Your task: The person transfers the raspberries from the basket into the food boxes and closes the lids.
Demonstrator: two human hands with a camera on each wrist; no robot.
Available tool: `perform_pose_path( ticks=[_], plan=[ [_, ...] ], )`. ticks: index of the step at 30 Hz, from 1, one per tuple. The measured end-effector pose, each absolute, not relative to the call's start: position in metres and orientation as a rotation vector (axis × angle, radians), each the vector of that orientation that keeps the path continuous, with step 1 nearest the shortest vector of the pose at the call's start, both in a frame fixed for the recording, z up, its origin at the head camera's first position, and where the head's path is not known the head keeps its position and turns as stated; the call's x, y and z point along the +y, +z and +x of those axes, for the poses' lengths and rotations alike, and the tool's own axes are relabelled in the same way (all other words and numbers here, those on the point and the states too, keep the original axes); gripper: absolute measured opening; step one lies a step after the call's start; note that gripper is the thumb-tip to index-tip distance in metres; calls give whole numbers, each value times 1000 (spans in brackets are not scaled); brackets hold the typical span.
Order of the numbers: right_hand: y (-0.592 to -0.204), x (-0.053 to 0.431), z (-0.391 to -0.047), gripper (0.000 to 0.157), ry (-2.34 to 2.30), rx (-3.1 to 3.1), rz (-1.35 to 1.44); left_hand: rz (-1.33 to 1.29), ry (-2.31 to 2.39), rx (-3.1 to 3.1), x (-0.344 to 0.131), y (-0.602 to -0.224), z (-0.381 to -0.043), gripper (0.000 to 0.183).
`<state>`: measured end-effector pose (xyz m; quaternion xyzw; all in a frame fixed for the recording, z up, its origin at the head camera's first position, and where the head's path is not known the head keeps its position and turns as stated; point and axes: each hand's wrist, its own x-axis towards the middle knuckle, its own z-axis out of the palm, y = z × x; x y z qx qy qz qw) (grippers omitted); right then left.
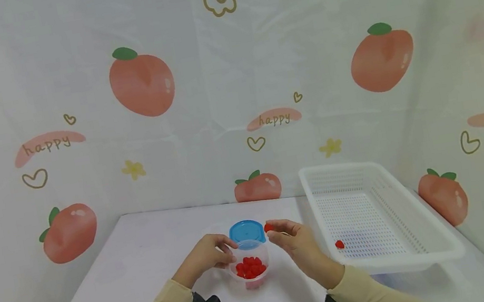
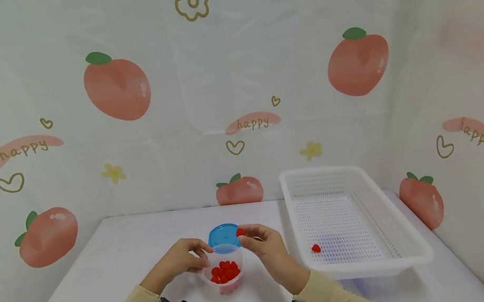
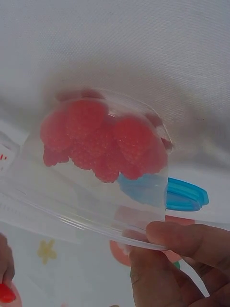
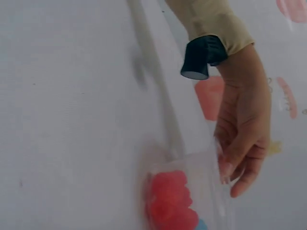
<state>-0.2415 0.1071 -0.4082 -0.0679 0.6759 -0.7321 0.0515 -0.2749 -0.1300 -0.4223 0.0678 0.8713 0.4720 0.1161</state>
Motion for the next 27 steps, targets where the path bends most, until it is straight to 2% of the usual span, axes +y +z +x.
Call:
perform_pose_path(
  ticks=[4,10,27],
  plan=[
    [-422,103,-239,44,-2040,2163,-207,200,1379,2553,-130,-422,-275,24],
    [-435,99,-237,36,-1914,2254,-207,207,1381,2555,-129,-421,-274,24],
    [-438,98,-238,32,-1863,2303,-299,215,1380,2560,-130,-423,-275,24]
  ],
)
